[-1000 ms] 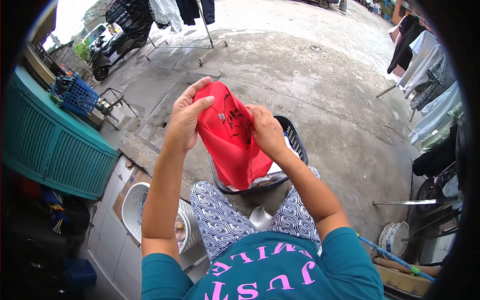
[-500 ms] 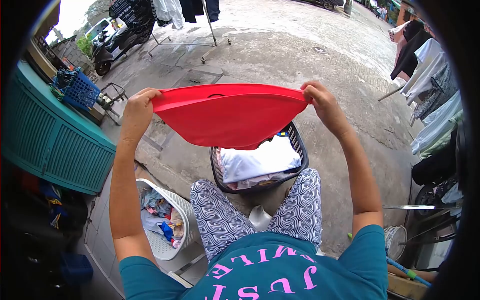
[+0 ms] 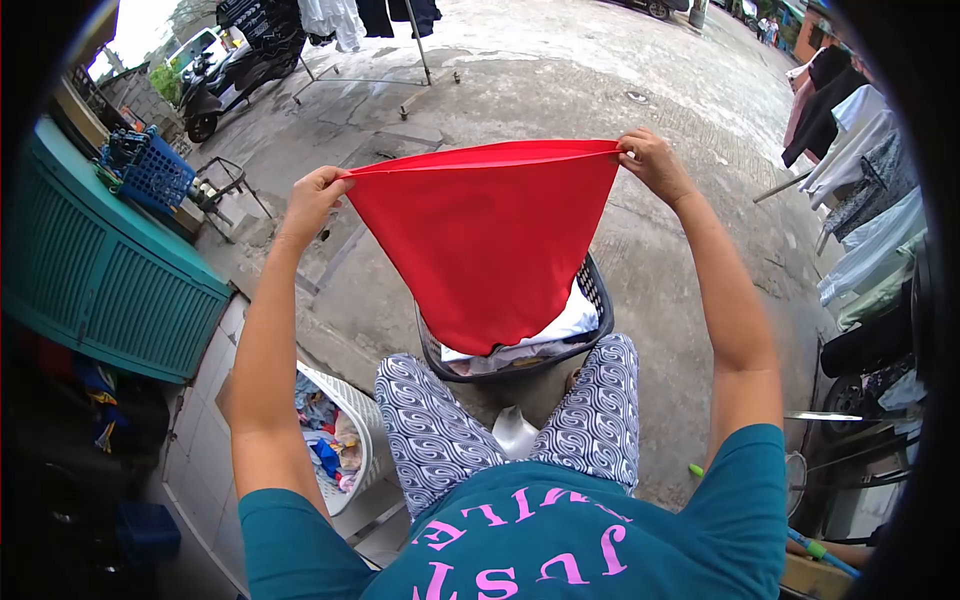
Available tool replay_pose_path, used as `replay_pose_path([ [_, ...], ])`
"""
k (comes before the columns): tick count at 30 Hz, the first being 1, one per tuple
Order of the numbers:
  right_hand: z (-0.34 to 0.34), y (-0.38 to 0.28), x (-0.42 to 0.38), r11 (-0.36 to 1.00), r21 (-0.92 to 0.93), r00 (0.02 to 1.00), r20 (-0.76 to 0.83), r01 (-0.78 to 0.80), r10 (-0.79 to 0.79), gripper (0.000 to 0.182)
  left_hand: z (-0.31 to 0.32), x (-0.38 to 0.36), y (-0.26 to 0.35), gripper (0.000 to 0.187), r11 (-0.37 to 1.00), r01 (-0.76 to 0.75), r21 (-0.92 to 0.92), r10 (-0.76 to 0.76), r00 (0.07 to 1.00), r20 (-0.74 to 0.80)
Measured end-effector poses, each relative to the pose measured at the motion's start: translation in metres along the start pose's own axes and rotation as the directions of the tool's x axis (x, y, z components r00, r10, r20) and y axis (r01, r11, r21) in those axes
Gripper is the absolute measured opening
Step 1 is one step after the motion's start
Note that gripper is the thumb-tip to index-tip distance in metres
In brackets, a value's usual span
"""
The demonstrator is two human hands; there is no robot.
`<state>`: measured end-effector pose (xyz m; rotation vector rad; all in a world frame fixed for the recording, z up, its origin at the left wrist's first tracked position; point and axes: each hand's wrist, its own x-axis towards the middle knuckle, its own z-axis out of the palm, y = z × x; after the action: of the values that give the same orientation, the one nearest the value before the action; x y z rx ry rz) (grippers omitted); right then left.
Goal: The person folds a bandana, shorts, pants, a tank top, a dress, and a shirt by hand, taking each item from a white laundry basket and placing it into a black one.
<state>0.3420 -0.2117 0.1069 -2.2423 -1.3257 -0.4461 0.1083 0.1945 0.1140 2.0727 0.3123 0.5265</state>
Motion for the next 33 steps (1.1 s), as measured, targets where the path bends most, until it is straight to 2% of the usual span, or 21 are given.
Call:
replay_pose_path([
  [1, 0.005, 0.002, 0.002, 0.998, 0.042, 0.997, -0.067, -0.047, 0.050, 0.007, 0.002, 0.002, 0.001, 0.017, 1.000, -0.001, 0.000, 0.001, 1.000, -0.002],
  [2, 0.004, -0.004, 0.003, 0.998, 0.042, 0.997, -0.066, -0.047, 0.049, 0.007, 0.003, 0.003, 0.004, 0.015, 0.996, -0.086, 0.034, 0.088, 0.993, -0.082],
  [4, -0.001, -0.013, -0.003, 0.963, 0.232, 0.937, -0.283, -0.139, 0.204, 0.009, 0.002, 0.000, 0.008, 0.013, 0.968, -0.242, 0.072, 0.251, 0.950, -0.184],
  [5, -0.003, -0.016, -0.010, 0.962, 0.232, 0.937, -0.280, -0.146, 0.209, 0.009, 0.002, -0.008, 0.012, 0.013, 0.968, -0.239, 0.069, 0.248, 0.952, -0.179],
  [7, -0.007, -0.024, -0.027, 0.942, 0.328, 0.887, -0.411, -0.070, 0.209, 0.013, 0.005, -0.038, 0.025, 0.021, 0.964, -0.251, 0.092, 0.265, 0.946, -0.190],
  [9, -0.003, -0.038, -0.057, 0.919, 0.383, 0.857, -0.437, -0.098, 0.274, 0.015, 0.022, -0.081, 0.032, 0.032, 0.954, -0.298, -0.020, 0.286, 0.931, -0.227],
  [11, 0.000, -0.061, -0.097, 0.896, 0.394, 0.871, -0.345, -0.204, 0.350, 0.017, 0.034, -0.127, 0.021, 0.038, 0.971, -0.238, 0.041, 0.241, 0.961, -0.139],
  [12, 0.004, -0.066, -0.117, 0.929, 0.311, 0.915, -0.280, -0.200, 0.291, 0.018, 0.040, -0.148, 0.007, 0.035, 0.967, -0.213, 0.141, 0.225, 0.971, -0.075],
  [13, 0.010, -0.067, -0.138, 0.955, 0.228, 0.950, -0.204, -0.188, 0.236, 0.020, 0.047, -0.168, -0.003, 0.031, 0.965, -0.204, 0.163, 0.204, 0.979, 0.016],
  [15, 0.027, -0.074, -0.179, 0.944, 0.217, 0.964, -0.046, -0.248, 0.263, 0.019, 0.067, -0.204, -0.025, 0.024, 0.977, -0.125, 0.176, 0.107, 0.988, 0.108],
  [17, 0.050, -0.072, -0.220, 0.900, 0.249, 0.934, 0.083, -0.357, 0.347, 0.019, 0.083, -0.236, -0.050, 0.020, 0.978, -0.011, 0.210, -0.033, 0.979, 0.202],
  [18, 0.058, -0.074, -0.236, 0.900, 0.250, 0.934, 0.086, -0.357, 0.347, 0.019, 0.089, -0.250, -0.058, 0.020, 0.978, -0.007, 0.210, -0.036, 0.979, 0.202],
  [20, 0.068, -0.079, -0.255, 0.798, 0.328, 0.862, 0.228, -0.505, 0.452, 0.018, 0.098, -0.266, -0.065, 0.019, 0.970, 0.039, 0.240, -0.108, 0.953, 0.282],
  [21, 0.070, -0.078, -0.259, 0.797, 0.326, 0.861, 0.232, -0.508, 0.453, 0.018, 0.098, -0.269, -0.067, 0.019, 0.970, 0.042, 0.238, -0.111, 0.952, 0.284],
  [24, 0.076, -0.074, -0.262, 0.795, 0.258, 0.829, 0.296, -0.548, 0.475, 0.017, 0.098, -0.270, -0.071, 0.018, 0.969, 0.184, 0.164, -0.227, 0.925, 0.305],
  [26, 0.088, -0.063, -0.256, 0.668, 0.375, 0.766, 0.312, -0.642, 0.562, 0.011, 0.097, -0.255, -0.080, 0.017, 0.967, 0.182, 0.176, -0.225, 0.937, 0.268],
  [27, 0.095, -0.058, -0.249, 0.667, 0.374, 0.765, 0.316, -0.644, 0.561, 0.011, 0.096, -0.244, -0.082, 0.017, 0.966, 0.177, 0.189, -0.219, 0.948, 0.233],
  [29, 0.113, -0.044, -0.226, 0.332, 0.605, 0.631, 0.386, -0.724, 0.672, 0.011, 0.096, -0.207, -0.085, 0.017, 0.976, 0.130, 0.176, -0.164, 0.967, 0.193],
  [31, 0.130, -0.025, -0.194, 0.215, 0.642, 0.579, 0.431, -0.736, 0.692, 0.013, 0.104, -0.166, -0.119, 0.018, 0.961, 0.236, 0.147, -0.256, 0.956, 0.142],
  [33, 0.146, -0.006, -0.157, 0.224, 0.538, 0.508, 0.466, -0.812, 0.724, 0.021, 0.114, -0.120, -0.131, 0.017, 0.944, 0.191, 0.270, -0.208, 0.977, 0.037],
])
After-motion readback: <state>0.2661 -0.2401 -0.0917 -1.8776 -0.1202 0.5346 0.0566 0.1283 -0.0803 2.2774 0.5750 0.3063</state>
